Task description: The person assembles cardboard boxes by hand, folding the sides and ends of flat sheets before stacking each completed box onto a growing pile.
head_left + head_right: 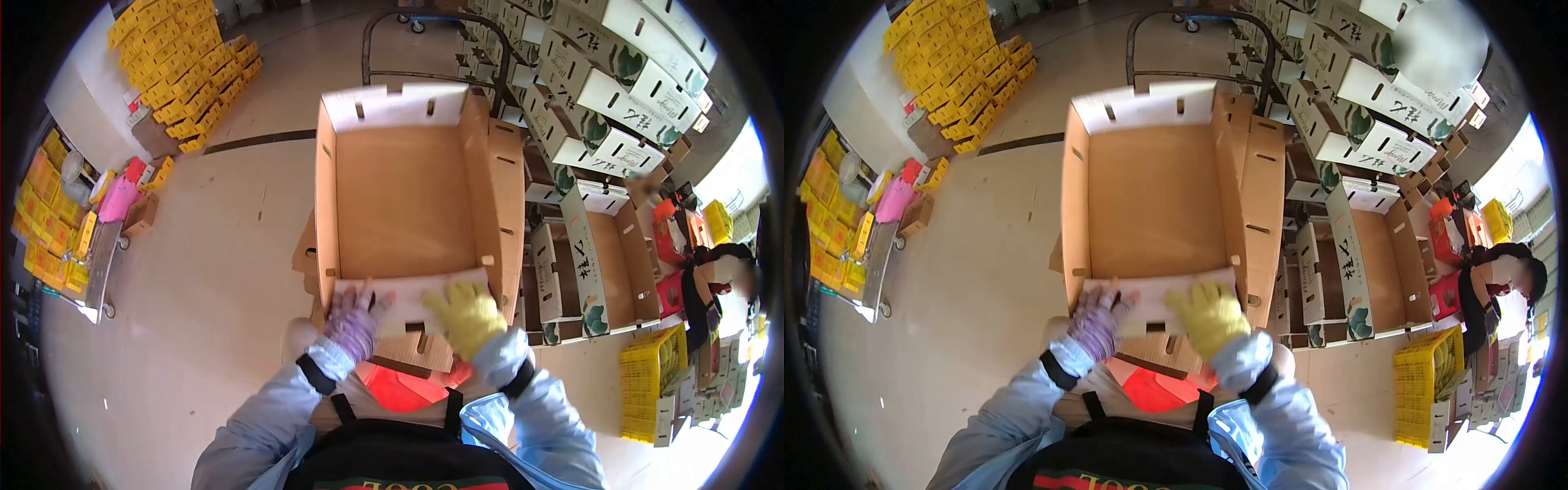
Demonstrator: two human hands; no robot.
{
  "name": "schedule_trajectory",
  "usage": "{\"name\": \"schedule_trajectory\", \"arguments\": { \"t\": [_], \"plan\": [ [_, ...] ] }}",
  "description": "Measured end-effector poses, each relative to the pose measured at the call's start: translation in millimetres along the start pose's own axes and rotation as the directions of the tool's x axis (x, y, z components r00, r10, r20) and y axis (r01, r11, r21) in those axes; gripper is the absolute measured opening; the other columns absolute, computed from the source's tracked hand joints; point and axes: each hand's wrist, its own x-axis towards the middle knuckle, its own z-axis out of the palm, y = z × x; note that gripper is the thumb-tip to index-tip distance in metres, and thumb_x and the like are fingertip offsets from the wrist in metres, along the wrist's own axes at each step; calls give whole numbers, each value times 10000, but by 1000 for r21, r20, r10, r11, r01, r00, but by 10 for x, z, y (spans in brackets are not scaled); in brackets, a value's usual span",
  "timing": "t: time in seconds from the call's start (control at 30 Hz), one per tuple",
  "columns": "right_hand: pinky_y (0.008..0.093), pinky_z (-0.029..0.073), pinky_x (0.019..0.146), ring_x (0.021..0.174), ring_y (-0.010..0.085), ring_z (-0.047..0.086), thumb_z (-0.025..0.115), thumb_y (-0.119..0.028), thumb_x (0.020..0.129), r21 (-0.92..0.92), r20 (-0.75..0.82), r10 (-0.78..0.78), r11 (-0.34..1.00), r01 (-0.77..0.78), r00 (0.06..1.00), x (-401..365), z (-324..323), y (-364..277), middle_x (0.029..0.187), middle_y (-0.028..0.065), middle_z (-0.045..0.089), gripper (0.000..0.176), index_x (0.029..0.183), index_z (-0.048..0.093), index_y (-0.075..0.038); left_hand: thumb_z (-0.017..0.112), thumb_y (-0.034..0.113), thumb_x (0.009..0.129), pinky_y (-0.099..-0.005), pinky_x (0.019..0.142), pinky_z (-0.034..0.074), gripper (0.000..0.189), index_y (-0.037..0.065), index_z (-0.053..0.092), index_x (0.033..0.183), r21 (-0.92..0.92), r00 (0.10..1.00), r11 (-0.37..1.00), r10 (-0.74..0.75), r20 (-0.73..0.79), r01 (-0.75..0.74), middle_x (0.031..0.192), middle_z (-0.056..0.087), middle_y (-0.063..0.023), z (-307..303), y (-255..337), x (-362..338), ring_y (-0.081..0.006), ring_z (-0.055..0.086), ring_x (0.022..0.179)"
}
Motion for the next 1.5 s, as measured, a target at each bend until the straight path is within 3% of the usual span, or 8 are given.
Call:
{"name": "schedule_trajectory", "arguments": {
  "t": [0.03, 0.17, 0.37, 0.47, 0.7, 0.87, 1.23, 1.5],
  "plan": [
    [435, 469, 829, 979, 317, 559, 611, -108, 726, 193, 208, 95, 972, -136, 973, -166, 147, -62, 969, 121, 586, 396, 1120, 580, -138, 630, 185, 775, -552, 1073, 305, 727, 229, 354, 1446, -123, 946, 989, -39, 321, 83, 1454, 326, -232, -64, 64, -44, -447, 372, 1301],
    [423, 481, 779, 872, 311, 580, 593, -105, 709, 140, -180, 71, 989, -46, 981, -484, 414, -290, 881, 118, 588, 321, 1030, 583, -91, 614, 140, 723, -496, 1040, 353, 646, 186, 484, 1354, -105, 996, 991, 79, -32, -82, 1301, 485, -197, 428, 31, -276, -380, 451, 1228],
    [418, 521, 707, 848, 297, 605, 591, -128, 742, 133, -84, 157, 980, -145, 984, -670, 169, -310, 842, 95, 592, 275, 1016, 571, -114, 575, 132, 758, -447, 900, 478, 450, 140, 571, 1207, -14, 958, 975, 217, -186, -223, 1150, 611, -105, 234, 10, -286, -285, 582, 1079],
    [413, 540, 710, 881, 290, 618, 595, -120, 752, 168, -22, 291, 944, -284, 956, -991, -7, -488, 854, 91, 602, 291, 1041, 564, -127, 549, 181, 823, -436, 780, 520, 230, 142, 624, 1037, 91, 820, 901, 425, -384, -424, 992, 671, -63, 198, 163, -294, -266, 650, 916],
    [420, 541, 760, 915, 314, 647, 576, -139, 790, 67, -17, 713, 700, -711, 701, -1769, -423, -43, 1002, 122, 659, 374, 1164, 584, -123, 614, 210, 828, -458, 975, 434, 355, 142, 626, 1177, 40, 451, 648, 572, -685, -760, 1183, 592, -114, -443, 851, -279, -288, 559, 1124],
    [472, 508, 816, 920, 386, 633, 587, -185, 776, 128, -268, 769, 625, -770, 580, -1646, -680, 1104, 953, 210, 664, 327, 1077, 632, -65, 669, 195, 800, -422, 908, 469, 304, 115, 657, 1094, -135, 619, 672, 559, -552, -728, 1046, 639, -104, 221, 527, -300, -278, 605, 1000],
    [382, 520, 857, 974, 297, 667, 665, -240, 756, 112, 7, 961, 274, -955, 277, -889, -990, 2196, 1008, 160, 693, 313, 1029, 710, -95, 639, 198, 833, -382, 779, 528, 251, 95, 681, 1058, -489, 874, 726, 373, -310, -483, 949, 679, -94, 780, 273, -858, -263, 652, 873],
    [376, 502, 872, 1044, 309, 622, 694, -293, 722, 7, -131, 849, 517, -856, 512, -1168, -814, 2300, 1093, 133, 660, 412, 1094, 656, -121, 630, 173, 840, -387, 777, 520, 217, 98, 674, 1039, -548, 912, 730, 303, -276, -409, 921, 676, -99, 771, 25, -697, -273, 645, 868]
  ]
}}
